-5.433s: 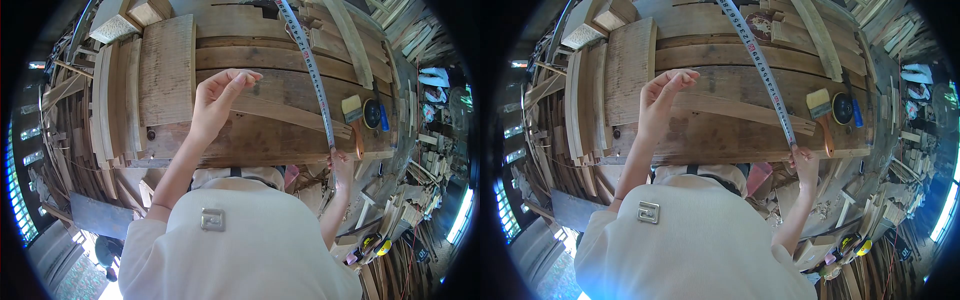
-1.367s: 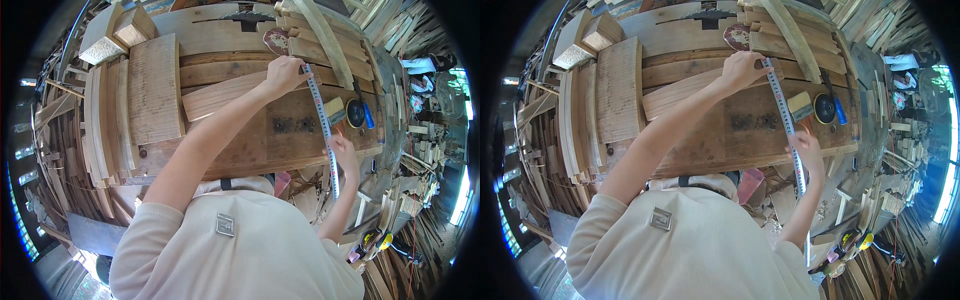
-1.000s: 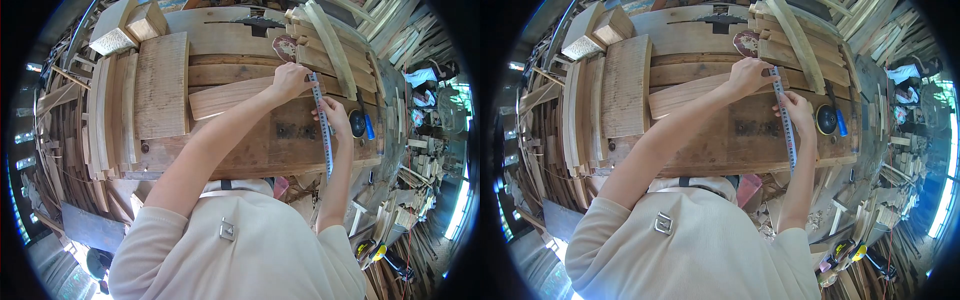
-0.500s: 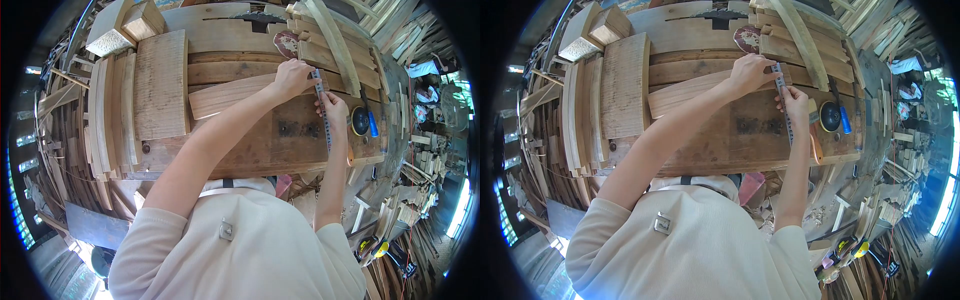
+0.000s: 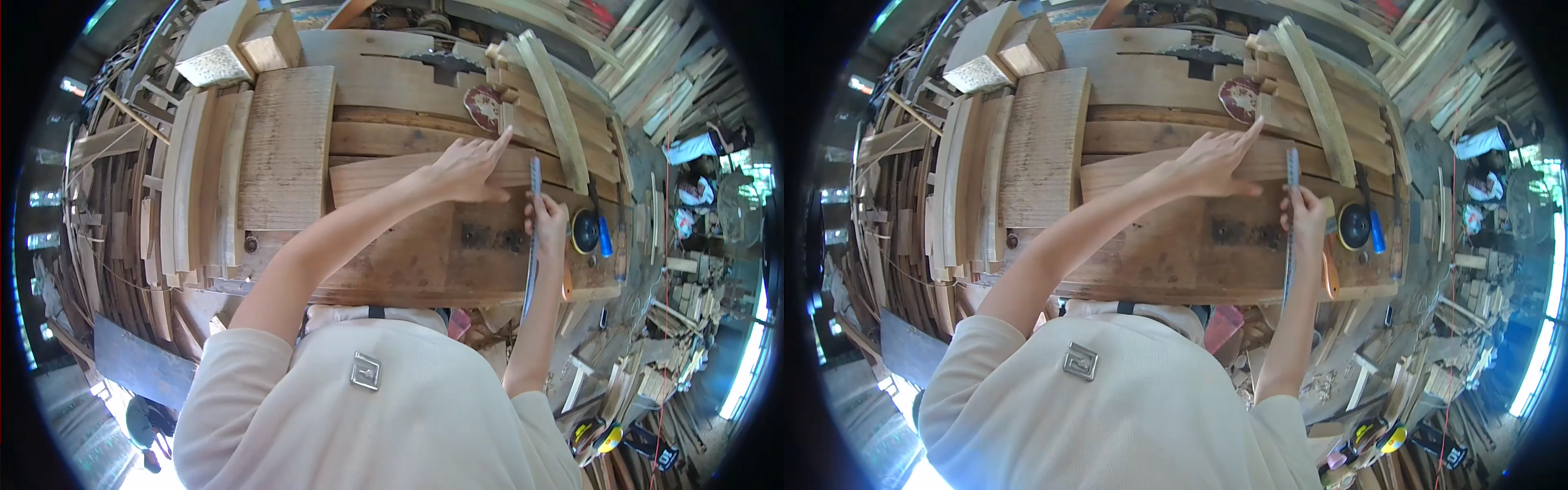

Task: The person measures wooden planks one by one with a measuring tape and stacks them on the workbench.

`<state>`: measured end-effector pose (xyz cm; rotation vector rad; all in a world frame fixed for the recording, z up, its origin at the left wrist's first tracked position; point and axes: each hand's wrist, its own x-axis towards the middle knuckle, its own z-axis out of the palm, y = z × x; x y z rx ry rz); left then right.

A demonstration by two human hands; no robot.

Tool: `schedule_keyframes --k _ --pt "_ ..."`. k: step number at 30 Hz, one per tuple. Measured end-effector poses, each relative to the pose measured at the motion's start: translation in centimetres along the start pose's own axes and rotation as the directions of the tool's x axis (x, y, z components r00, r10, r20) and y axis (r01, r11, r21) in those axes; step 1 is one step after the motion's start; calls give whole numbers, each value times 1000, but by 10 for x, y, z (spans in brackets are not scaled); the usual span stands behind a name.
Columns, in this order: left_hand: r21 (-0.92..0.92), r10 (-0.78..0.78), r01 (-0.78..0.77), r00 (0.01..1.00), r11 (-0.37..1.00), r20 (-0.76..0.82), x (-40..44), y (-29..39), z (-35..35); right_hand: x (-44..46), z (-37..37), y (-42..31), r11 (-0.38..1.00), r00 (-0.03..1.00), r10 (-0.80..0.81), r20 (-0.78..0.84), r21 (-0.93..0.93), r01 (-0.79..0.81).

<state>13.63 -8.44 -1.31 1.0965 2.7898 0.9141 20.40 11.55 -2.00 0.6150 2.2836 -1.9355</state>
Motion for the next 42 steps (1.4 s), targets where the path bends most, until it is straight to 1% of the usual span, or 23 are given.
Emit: schedule_keyframes --k 1,2,3,5,6,7,11,15,17,20,21,23,26,27,28,31,32,33,35,36,39,41,42 --pt "43 46 -44 998 998 -41 -14 -2 -5 -3 -5 5 998 1000 23 -20 65 -22" --pt "130 30 -36 999 991 44 -24 -3 -10 -6 -8 10 990 998 51 -39 132 -45" --pt "140 21 -26 999 990 41 -32 -8 -9 -10 -10 11 978 996 70 -56 199 -58" --pt "174 51 -43 998 984 -40 -42 -18 -2 -10 -14 15 972 997 48 -56 233 -34" --pt "53 20 -18 999 998 -29 -43 -17 -6 -10 -12 15 968 997 34 -65 249 -17" --pt "61 15 -13 999 998 -36 -44 -17 -6 -10 -10 15 968 998 27 -56 250 -12" --pt "78 41 -32 993 996 -108 -44 -17 -1 -7 -4 21 976 987 -61 -146 199 89" --pt "98 -28 44 987 994 -160 -43 -5 -18 -6 -5 26 984 978 -71 -197 144 101" --pt "-53 -121 110 944 992 -308 -42 8 -40 -8 -3 24 983 979 -84 -186 144 112" --pt "-189 -216 151 891 970 -400 -53 28 -92 -6 -5 27 981 980 -84 -181 156 113" --pt "-158 -211 156 873 975 -440 -61 32 -109 -7 -4 25 981 981 -87 -173 158 115" --pt "-184 -235 159 806 970 -543 -79 38 -138 -8 -2 23 984 981 -70 -180 149 98" --pt "-36 -247 287 746 957 -619 -120 35 -173 -7 -3 26 983 981 -82 -175 151 109" --pt "44 -216 329 710 943 -670 -133 27 -178 -7 -3 26 981 979 -91 -181 153 119" --pt "112 -235 415 695 903 -680 -147 20 -183 -7 -3 26 983 979 -91 -182 141 117" --pt "78 -488 696 574 713 -658 -181 0 -187 -8 -1 24 986 978 -86 -191 126 111" --pt "49 -607 795 500 604 -618 -190 -6 -184 -7 -1 25 986 977 -89 -191 119 113" --pt "51 -603 796 497 603 -624 -200 -14 -181 -7 -2 26 985 978 -95 -187 124 119" --pt "127 -655 874 440 468 -614 -217 -27 -171 -5 -3 27 988 977 -101 -188 94 120" --pt "139 -683 889 428 437 -592 -222 -30 -168 -5 -3 27 990 977 -96 -192 86 114" --pt "178 -690 901 420 396 -590 -227 -35 -158 -5 -2 28 992 976 -88 -202 76 105" --pt "155 -722 907 407 391 -560 -224 -36 -155 -6 -1 27 992 974 -89 -207 65 104" --pt "179 -688 893 435 413 -581 -225 -41 -148 -6 -1 26 993 972 -88 -216 53 101"
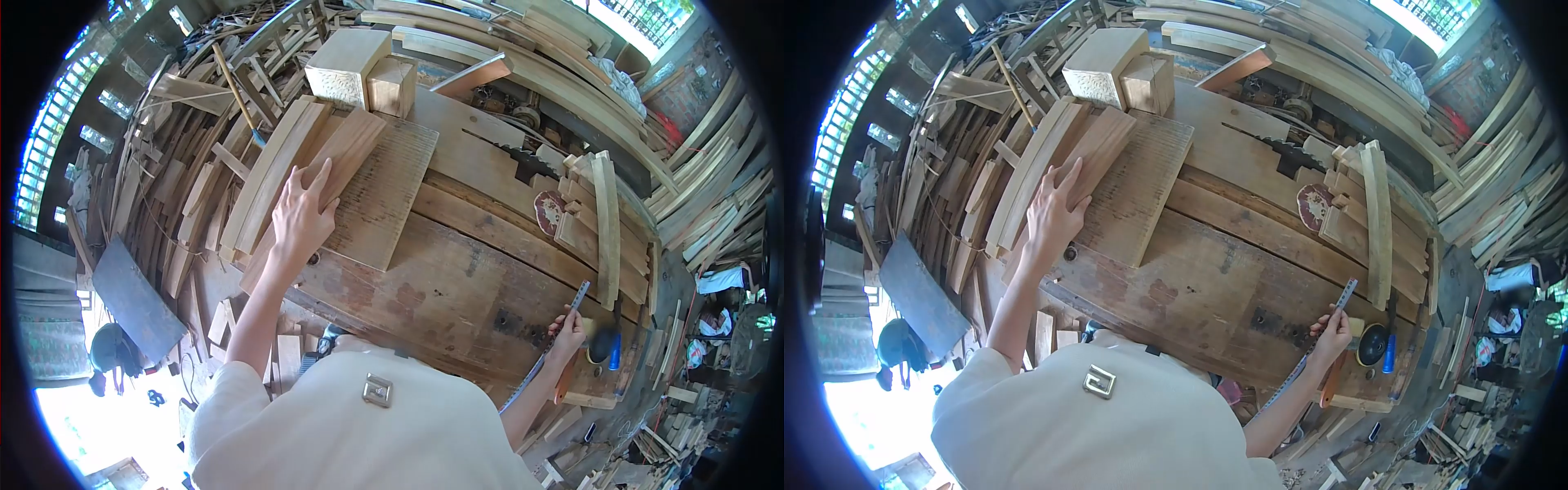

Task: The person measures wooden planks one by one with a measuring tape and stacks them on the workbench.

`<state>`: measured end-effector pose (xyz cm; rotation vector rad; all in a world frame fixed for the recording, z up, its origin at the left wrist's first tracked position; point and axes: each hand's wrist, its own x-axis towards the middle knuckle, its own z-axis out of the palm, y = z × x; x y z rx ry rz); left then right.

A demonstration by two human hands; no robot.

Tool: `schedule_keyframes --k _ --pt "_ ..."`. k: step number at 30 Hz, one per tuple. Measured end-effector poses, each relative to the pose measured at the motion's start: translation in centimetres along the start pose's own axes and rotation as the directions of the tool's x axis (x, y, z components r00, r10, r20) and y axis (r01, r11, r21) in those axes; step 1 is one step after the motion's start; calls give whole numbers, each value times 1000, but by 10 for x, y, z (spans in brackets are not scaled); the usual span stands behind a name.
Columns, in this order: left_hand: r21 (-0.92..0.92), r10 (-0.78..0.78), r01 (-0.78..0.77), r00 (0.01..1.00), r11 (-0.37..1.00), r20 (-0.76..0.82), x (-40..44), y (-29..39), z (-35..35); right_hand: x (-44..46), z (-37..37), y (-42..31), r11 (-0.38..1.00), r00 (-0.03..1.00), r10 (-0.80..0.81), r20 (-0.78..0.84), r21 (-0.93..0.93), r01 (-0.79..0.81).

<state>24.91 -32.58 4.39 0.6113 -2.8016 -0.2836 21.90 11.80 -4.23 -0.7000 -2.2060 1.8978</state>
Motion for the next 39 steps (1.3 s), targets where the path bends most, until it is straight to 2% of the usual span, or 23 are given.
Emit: schedule_keyframes --k 1,3,5,8,9,13,16,20,33,37,39 --pt "7 36 -36 999 999 -33 0 -2 7 0 0 0 1000 1000 1 1 -1 -1" --pt "-15 36 -36 999 999 20 0 -3 15 0 -1 1 1000 1000 -12 -2 2 12" --pt "122 194 -182 976 976 -98 1 -7 19 -1 -1 1 1000 1000 -11 -11 3 11" --pt "171 198 -198 980 965 17 -2 -7 2 -3 0 0 1000 1000 -11 -24 9 11" --pt "182 172 -182 983 966 68 -2 -8 -4 -3 1 -1 1000 1000 -11 -24 8 11" --pt "213 136 -148 988 966 67 -2 -13 6 -5 3 -5 1000 999 4 -41 -3 -4" --pt "257 38 -32 999 966 -16 3 -19 18 -6 2 -5 1000 999 4 -34 -19 -5" --pt "241 5 -5 1000 970 2 15 -27 25 -5 2 -3 1000 1000 4 -28 -13 -5" --pt "246 -10 3 1000 969 28 25 -29 28 -6 5 -6 1000 999 14 -48 6 -14" --pt "289 -57 15 989 957 139 25 -15 18 -9 7 -9 1000 999 13 -42 14 -13" --pt "252 31 -63 991 966 128 22 18 6 -9 7 -8 1000 999 -16 -36 -2 15"
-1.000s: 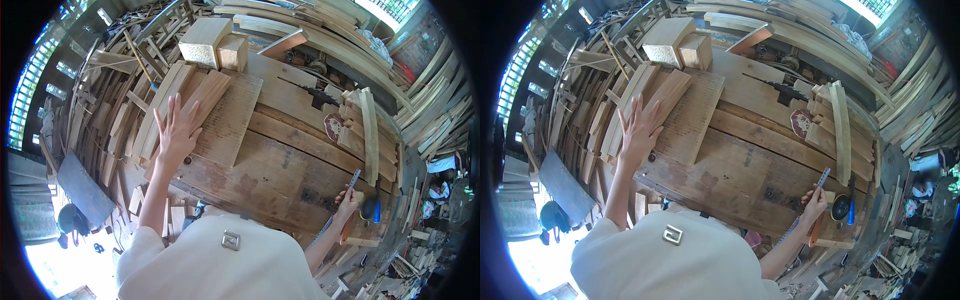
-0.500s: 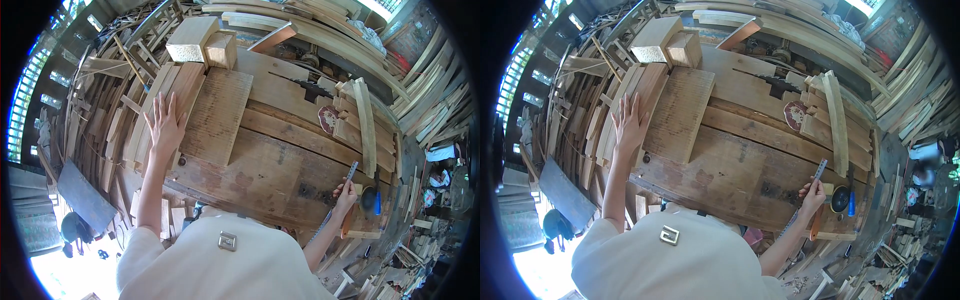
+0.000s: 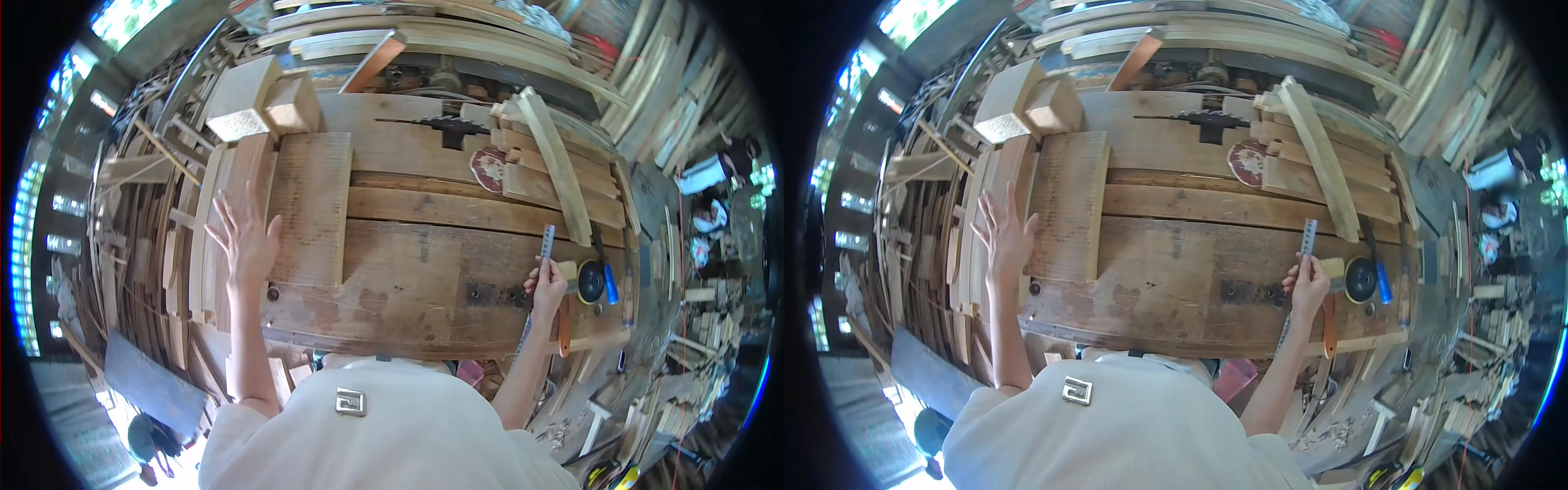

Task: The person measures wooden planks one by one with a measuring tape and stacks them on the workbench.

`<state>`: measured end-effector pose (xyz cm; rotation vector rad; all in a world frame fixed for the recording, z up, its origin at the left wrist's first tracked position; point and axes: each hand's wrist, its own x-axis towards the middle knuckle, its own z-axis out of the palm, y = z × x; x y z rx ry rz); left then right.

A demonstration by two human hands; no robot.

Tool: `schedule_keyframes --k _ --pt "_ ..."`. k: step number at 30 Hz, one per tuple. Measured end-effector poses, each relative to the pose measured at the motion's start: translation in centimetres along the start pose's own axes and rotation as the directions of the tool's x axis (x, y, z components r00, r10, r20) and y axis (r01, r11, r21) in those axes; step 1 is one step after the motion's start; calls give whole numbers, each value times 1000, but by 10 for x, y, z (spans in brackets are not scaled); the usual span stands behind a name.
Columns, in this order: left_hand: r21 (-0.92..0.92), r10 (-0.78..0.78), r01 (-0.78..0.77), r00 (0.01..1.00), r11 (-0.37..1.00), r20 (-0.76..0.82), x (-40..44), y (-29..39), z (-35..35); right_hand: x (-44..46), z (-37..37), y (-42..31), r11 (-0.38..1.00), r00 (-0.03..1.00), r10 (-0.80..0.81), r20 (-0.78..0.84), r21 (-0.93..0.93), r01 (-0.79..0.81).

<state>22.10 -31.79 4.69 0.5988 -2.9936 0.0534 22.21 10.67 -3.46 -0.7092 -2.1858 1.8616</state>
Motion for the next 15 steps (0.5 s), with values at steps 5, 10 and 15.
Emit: schedule_keyframes --k 5,10,15 --pt "-284 477 -477 876 831 -76 4 109 -28 0 1 2 999 999 -37 -3 -22 37" --pt "-407 829 -872 427 271 -362 25 255 1 -1 5 1 998 998 -61 -19 -15 61" --pt "-152 901 -988 102 40 -421 34 371 28 -4 3 2 997 999 -34 -36 66 36"
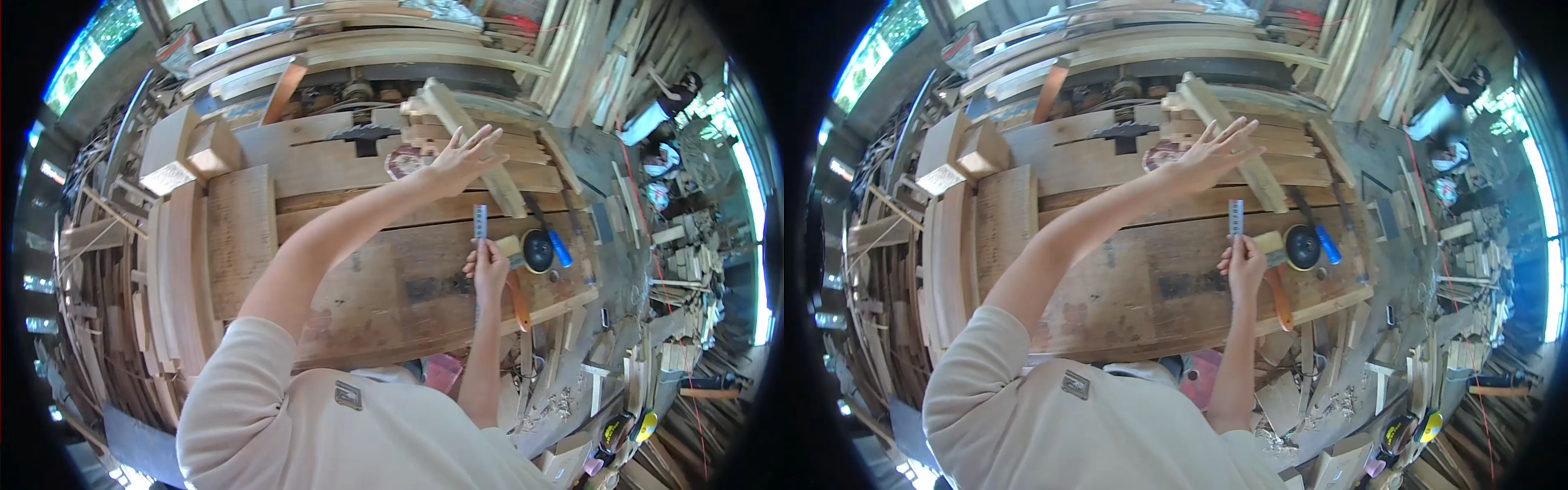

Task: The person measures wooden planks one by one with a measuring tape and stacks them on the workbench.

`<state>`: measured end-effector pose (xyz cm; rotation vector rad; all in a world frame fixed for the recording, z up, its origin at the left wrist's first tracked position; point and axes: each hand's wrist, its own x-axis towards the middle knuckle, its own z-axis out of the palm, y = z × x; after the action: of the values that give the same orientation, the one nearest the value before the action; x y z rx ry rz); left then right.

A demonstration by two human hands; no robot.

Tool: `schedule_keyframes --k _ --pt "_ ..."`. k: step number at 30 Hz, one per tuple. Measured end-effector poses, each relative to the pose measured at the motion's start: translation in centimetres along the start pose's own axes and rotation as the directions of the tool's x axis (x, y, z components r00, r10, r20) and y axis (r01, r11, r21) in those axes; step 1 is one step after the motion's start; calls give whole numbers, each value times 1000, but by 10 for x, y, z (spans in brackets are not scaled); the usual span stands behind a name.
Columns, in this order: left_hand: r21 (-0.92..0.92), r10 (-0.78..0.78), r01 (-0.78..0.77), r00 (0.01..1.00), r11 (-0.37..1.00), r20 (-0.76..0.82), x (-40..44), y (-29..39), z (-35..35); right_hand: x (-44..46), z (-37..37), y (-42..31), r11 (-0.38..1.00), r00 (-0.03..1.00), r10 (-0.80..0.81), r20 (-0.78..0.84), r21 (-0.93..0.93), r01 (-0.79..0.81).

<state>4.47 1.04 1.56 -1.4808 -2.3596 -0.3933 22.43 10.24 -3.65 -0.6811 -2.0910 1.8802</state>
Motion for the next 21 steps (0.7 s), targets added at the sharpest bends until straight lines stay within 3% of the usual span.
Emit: schedule_keyframes --k 2,4,6,7,11,13,16,17,19,21 --pt "42 117 -121 989 992 89 20 -2 0 1 -2 2 1000 1000 -8 9 29 8" --pt "79 133 -139 988 987 81 30 -7 9 1 -2 4 999 1000 -13 8 47 12" --pt "141 76 -110 970 984 230 33 -14 18 0 -3 2 999 1000 -26 5 45 26" --pt "152 94 -116 985 982 143 32 -15 23 -1 -2 2 998 999 -40 7 42 39" --pt "162 147 -178 972 971 184 24 -18 21 -1 -3 4 995 999 -50 7 83 49" --pt "115 174 -179 983 977 57 14 -21 15 0 -4 6 987 997 -78 29 141 73" --pt "-16 46 -44 993 999 110 -6 -36 8 -1 -11 6 967 997 -61 42 249 49" --pt "24 6 -7 999 1000 51 -15 -44 6 -1 -12 5 958 997 -67 28 282 57" --pt "-15 -48 52 980 999 195 -27 -54 -8 1 -14 8 947 998 -58 36 319 44" --pt "-25 21 -19 995 1000 98 -48 -54 -21 1 -17 11 944 997 -48 60 329 26"
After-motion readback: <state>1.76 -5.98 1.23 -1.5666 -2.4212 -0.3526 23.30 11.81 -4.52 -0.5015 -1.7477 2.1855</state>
